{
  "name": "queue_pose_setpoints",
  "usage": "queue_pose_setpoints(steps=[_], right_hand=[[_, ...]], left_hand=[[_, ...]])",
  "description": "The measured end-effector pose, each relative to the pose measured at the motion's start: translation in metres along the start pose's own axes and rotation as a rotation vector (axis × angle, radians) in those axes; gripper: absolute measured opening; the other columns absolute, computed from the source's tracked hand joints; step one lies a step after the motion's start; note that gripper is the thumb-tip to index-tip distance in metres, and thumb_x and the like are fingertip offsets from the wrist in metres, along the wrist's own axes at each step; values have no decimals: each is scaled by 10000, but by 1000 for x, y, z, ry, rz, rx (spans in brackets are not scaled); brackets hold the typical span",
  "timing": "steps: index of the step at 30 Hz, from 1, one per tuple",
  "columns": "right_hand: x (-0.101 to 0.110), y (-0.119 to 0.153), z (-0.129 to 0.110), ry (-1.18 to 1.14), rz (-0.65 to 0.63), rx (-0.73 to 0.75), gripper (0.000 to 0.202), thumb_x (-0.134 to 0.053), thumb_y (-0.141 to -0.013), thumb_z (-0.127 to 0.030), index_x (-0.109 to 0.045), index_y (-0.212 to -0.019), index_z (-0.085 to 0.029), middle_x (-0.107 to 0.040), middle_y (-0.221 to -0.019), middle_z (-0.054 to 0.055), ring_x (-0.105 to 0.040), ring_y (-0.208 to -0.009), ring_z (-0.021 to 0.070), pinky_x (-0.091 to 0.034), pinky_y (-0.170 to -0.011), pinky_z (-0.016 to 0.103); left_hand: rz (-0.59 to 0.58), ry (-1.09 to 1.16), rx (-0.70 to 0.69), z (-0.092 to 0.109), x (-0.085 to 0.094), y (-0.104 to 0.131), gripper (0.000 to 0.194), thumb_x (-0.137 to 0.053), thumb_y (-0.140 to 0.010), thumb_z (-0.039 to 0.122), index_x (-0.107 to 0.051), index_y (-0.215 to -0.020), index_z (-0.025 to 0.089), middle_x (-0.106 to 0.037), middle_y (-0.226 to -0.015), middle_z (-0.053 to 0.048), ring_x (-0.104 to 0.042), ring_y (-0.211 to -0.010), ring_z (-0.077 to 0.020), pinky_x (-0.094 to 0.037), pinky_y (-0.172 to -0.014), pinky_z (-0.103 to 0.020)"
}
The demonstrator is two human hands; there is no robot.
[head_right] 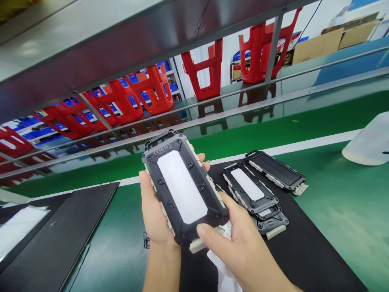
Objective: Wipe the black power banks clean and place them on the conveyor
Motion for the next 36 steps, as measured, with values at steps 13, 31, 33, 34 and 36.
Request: queue_pose_setpoints(steps=[13, 31, 33, 34, 36], right_hand=[[1, 0, 1, 60, 21, 13, 370, -612, -799, -340, -615, -1146, -210, -707, -952, 57, -669, -754, 203, -570, -762, 340], [5, 1, -2, 67, 13, 70, 371, -585, -831, -425, -628, -1158, -253, -686, -1087, 79, -650, -979, 269, -545, -867, 400], [6, 1, -2, 100, -37, 83, 415, -582, -825, -458, -606, -1191, -262, -667, -1140, 83, -624, -1051, 283, -530, -895, 408], [7, 0, -3, 119, -58, 90, 432, -587, -820, -463, -597, -1204, -267, -657, -1164, 82, -604, -1091, 288, -518, -915, 410], [8, 0, -4, 156, -72, 102, 453, -597, -808, -468, -591, -1214, -269, -646, -1187, 82, -570, -1146, 298, -500, -941, 415]], left_hand=[[-7, 9, 9, 0, 0, 1, 794, -280, -830, 703, -632, -1167, 76, -705, -1054, -133, -662, -935, -215, -515, -836, -301], [60, 28, 54, 0, 1, -1, 780, -273, -846, 678, -656, -1129, 60, -715, -1013, -142, -666, -922, -219, -513, -826, -298], [58, 38, 55, 1, 1, -1, 765, -273, -855, 663, -657, -1126, 60, -717, -1009, -137, -667, -921, -216, -513, -819, -289], [62, 37, 55, 1, 1, 0, 756, -275, -859, 655, -658, -1126, 60, -717, -1007, -136, -667, -919, -216, -512, -815, -287], [73, 30, 49, 1, 1, 0, 732, -286, -865, 638, -658, -1125, 62, -715, -1006, -134, -667, -911, -215, -512, -802, -284]])
Point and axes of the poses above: each hand's wrist, its own y-axis away from the middle knuckle, its own x-axis out of the back of the hand, z = x × y, the point moved 3 cm from there along -y, towards the middle knuckle
